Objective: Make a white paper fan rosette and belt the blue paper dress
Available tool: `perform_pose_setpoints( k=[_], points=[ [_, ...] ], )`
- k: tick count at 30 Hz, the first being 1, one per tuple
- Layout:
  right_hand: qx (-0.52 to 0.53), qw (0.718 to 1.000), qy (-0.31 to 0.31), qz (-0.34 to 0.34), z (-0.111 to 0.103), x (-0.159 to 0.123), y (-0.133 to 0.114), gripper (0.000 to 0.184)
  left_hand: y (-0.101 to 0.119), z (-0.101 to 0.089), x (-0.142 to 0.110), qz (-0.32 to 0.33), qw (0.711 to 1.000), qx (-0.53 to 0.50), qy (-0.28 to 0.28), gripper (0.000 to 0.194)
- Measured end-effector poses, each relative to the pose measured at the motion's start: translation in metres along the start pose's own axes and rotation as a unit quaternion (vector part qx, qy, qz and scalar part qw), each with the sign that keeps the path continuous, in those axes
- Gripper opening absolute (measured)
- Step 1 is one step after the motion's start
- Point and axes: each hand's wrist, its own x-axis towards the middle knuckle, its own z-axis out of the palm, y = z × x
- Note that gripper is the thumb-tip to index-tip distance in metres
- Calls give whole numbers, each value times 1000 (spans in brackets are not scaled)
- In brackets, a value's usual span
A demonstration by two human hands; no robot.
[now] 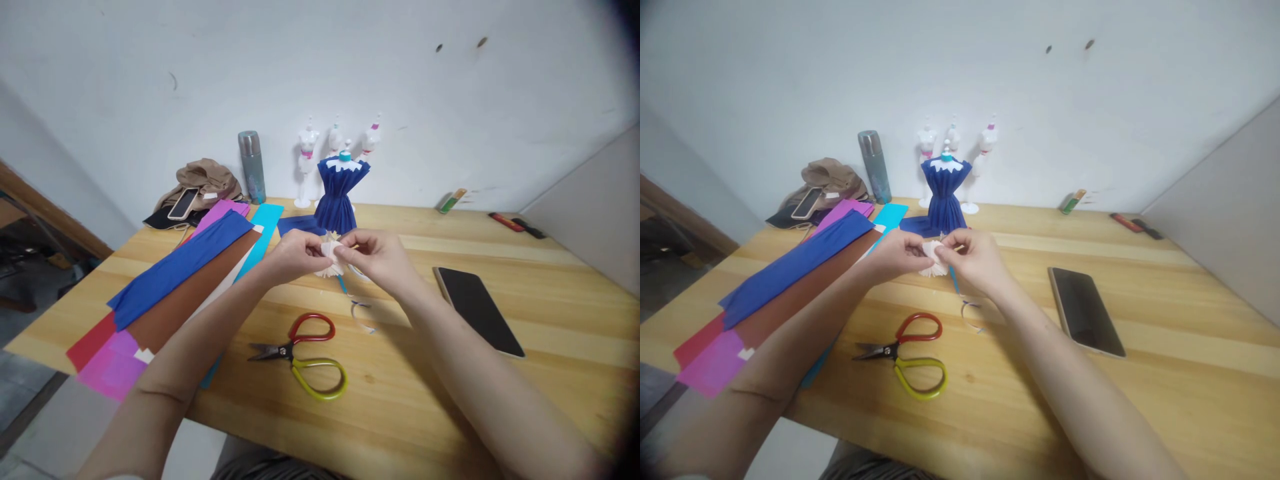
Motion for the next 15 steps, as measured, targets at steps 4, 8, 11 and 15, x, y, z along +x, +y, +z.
perform_pose_setpoints(
  k=[4,8,11,15],
  points=[
    [-6,1000,-2,0,-2,2,5,25,-2,-5,2,-30,999,-21,-2,11],
    [-25,999,-36,-16,-9,4,5,33,-5,-9,4,-47,998,-34,-18,13],
    [-27,998,-54,-16,-9,3,1,32,-4,-8,3,-34,999,1,-28,13],
    [-33,997,-68,-25,-3,0,-2,26,0,-5,0,10,996,74,-48,19]
  ],
)
